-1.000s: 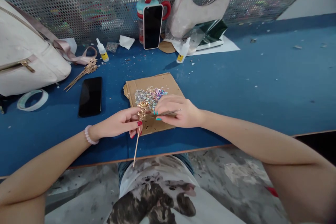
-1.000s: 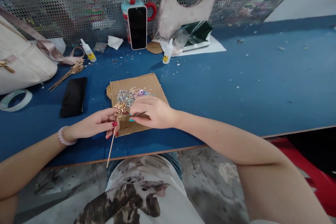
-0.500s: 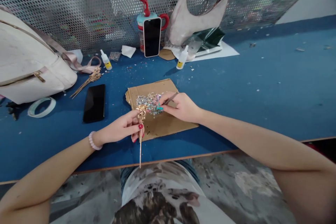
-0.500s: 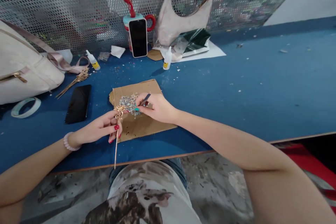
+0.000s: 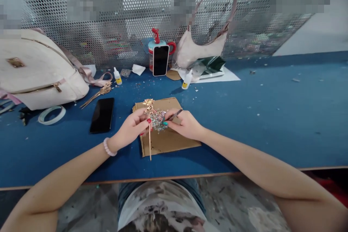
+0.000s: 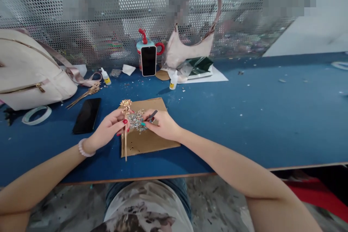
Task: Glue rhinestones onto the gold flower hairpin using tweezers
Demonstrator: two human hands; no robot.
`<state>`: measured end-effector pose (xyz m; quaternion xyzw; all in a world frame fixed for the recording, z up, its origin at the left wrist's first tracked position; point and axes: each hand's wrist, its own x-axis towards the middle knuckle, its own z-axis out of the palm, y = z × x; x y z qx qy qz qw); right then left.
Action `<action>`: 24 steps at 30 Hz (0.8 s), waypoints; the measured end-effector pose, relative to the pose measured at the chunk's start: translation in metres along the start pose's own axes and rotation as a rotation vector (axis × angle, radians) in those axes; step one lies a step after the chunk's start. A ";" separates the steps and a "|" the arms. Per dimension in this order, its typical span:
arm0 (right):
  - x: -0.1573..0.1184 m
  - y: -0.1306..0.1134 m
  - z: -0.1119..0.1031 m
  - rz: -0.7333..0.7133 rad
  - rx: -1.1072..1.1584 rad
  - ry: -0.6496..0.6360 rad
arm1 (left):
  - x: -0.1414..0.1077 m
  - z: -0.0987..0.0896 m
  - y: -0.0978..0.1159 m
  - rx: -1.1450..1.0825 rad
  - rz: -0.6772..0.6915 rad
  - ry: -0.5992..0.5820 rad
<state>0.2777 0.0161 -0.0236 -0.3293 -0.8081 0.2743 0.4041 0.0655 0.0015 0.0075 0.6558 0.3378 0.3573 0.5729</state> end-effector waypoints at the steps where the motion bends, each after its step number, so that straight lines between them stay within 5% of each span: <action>1: 0.000 -0.001 0.000 -0.003 -0.002 0.004 | -0.001 0.002 -0.003 0.027 0.031 0.020; 17: -0.005 -0.010 0.000 -0.163 -0.086 -0.061 | -0.017 -0.003 -0.013 0.285 0.209 0.064; 24: -0.005 -0.010 0.003 -0.174 -0.122 -0.098 | -0.007 -0.014 -0.019 0.147 0.184 0.138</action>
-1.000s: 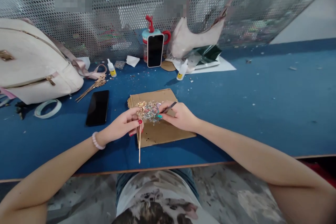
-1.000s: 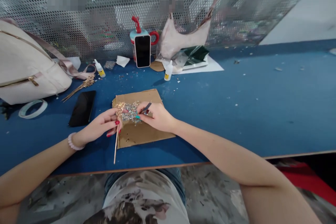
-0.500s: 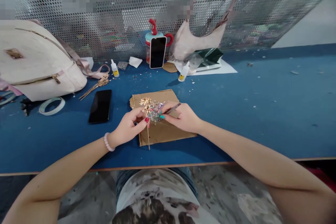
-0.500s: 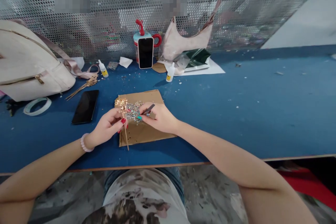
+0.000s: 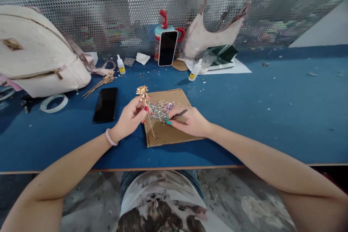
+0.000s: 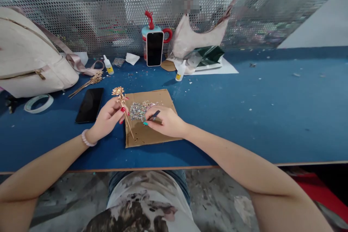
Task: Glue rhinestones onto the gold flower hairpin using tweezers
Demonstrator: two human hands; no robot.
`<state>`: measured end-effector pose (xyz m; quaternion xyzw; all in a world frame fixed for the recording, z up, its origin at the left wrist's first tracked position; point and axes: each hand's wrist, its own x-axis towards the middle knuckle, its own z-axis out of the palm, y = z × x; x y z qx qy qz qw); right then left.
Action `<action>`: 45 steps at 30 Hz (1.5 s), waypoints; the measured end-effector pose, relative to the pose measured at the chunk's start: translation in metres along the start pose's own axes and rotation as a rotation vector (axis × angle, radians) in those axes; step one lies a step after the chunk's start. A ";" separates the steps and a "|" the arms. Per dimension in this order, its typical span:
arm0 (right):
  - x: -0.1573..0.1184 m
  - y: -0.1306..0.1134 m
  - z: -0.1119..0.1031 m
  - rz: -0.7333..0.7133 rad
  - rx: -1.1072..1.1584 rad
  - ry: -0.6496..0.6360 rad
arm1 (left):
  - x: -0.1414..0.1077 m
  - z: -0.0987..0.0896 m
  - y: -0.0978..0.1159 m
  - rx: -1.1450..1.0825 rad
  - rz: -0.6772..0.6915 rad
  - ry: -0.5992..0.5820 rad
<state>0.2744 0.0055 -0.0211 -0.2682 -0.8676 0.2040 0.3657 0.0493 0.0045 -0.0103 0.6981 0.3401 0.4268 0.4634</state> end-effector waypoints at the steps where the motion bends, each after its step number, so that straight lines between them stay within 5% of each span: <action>1: 0.000 0.000 0.000 -0.004 -0.005 -0.006 | 0.001 0.000 -0.001 -0.018 -0.010 0.000; 45: 0.000 0.002 0.010 -0.068 -0.005 -0.021 | 0.014 0.005 -0.016 -0.111 -0.032 -0.158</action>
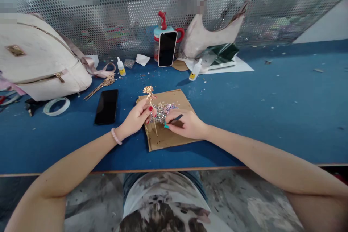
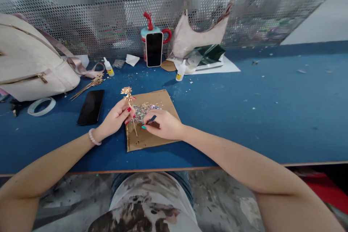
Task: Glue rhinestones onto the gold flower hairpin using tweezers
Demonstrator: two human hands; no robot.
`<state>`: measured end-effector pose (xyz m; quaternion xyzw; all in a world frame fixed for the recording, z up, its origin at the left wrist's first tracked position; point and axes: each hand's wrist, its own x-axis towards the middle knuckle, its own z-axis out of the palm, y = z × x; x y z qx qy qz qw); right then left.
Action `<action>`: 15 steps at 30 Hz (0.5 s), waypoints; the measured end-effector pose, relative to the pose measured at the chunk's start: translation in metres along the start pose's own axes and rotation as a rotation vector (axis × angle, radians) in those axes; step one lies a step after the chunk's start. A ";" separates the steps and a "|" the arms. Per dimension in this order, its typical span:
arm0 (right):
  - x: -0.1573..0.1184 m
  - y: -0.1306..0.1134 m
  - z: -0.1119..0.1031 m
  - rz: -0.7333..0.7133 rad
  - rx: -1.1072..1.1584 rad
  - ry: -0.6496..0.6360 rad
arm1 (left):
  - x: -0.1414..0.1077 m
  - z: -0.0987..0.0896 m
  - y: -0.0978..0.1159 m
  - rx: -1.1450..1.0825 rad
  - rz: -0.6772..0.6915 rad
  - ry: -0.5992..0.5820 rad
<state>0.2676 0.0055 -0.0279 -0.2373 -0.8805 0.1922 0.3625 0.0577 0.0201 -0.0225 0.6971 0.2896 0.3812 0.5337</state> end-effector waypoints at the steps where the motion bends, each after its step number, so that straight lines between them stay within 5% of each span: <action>1: 0.000 0.000 0.000 -0.003 0.001 0.001 | 0.000 0.000 -0.001 -0.005 -0.006 -0.004; 15: 0.000 0.000 -0.001 -0.030 -0.031 0.009 | -0.004 -0.002 0.003 -0.008 -0.133 -0.046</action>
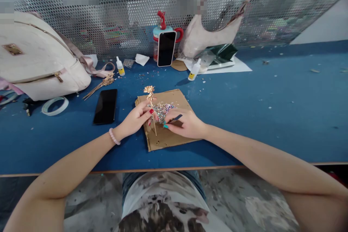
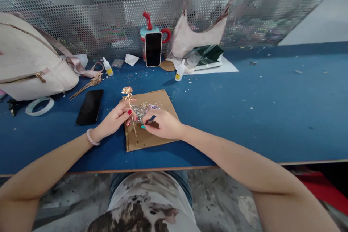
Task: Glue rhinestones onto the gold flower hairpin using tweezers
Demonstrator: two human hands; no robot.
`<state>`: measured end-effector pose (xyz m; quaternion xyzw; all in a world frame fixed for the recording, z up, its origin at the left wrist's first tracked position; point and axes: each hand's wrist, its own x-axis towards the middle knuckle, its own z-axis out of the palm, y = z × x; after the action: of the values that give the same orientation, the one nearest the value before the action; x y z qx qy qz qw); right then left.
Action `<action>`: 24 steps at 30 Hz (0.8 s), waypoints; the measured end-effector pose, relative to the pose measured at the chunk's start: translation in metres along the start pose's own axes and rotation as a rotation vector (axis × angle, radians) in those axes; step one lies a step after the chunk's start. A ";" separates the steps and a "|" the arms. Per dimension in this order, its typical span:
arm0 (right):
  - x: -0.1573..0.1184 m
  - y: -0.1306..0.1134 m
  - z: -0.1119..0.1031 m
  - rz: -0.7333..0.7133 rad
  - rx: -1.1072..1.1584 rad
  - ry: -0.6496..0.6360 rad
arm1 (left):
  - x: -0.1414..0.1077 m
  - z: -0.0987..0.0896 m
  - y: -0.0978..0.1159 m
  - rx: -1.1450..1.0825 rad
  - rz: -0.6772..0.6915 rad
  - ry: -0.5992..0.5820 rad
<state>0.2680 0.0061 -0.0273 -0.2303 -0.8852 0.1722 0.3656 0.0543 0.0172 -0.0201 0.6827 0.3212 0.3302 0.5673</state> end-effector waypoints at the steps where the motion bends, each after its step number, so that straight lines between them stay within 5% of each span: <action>1: 0.000 0.000 0.000 0.002 0.002 -0.002 | -0.001 0.000 0.000 -0.004 -0.010 0.002; 24: -0.002 0.001 0.000 -0.001 -0.011 -0.013 | -0.001 -0.003 -0.002 0.091 0.011 0.060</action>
<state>0.2697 0.0061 -0.0287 -0.2304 -0.8887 0.1686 0.3586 0.0515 0.0184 -0.0214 0.6995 0.3489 0.3386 0.5238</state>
